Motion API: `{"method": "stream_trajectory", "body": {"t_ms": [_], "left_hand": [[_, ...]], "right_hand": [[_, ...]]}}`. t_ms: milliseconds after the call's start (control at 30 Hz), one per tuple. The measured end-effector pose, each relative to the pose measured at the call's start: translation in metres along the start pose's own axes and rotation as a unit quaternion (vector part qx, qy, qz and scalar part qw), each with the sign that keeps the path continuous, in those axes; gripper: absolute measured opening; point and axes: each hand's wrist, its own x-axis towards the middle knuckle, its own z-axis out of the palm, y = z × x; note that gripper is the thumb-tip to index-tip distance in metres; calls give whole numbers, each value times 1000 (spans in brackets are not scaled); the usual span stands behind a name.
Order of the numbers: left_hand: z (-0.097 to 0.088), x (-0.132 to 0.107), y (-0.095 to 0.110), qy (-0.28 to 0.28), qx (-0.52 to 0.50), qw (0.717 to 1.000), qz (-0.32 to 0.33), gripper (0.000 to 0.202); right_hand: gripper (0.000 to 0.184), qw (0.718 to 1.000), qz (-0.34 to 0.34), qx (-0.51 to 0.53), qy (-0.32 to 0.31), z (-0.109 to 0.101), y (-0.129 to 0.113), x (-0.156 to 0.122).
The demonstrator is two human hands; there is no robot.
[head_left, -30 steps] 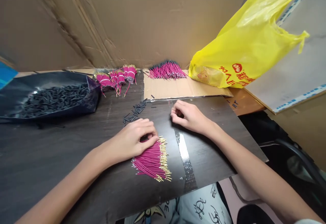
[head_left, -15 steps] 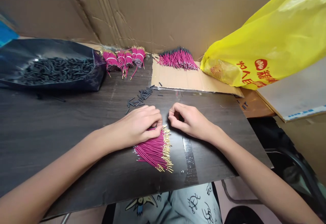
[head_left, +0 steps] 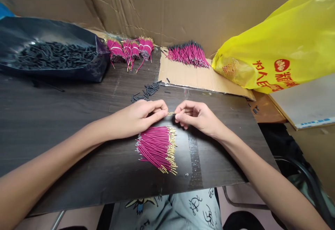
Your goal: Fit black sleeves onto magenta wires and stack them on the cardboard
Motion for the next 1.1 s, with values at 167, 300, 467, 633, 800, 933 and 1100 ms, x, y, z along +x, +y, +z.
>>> {"method": "stream_trajectory", "body": {"t_ms": [167,300,467,633,800,933,1100], "left_hand": [[-1,1,-1,7,-7,1000,-13,33],[1,2,-2,7,-13,1000,-10,33],[0,1,1,-6,-10,1000,-19,31],[-2,0,3,-11,-12,1000,-14,31],[-1,1,3,-5,-14,1000,-12,29],[1,1,3,0,-14,1000,-9,28],[1,2,3,6,-14,1000,-12,29]], "right_hand": [[34,1000,3,-7,11,0,-1,0],[34,1000,0,-9,15,0,-2,0],[33,1000,-14,-4,18,0,2,1],[32,1000,-18,-7,22,-1,4,1],[30,999,-29,-22,35,1,3,-1],[29,998,-34,-37,38,3,4,-1],[28,998,-41,-44,32,3,6,-1]]}}
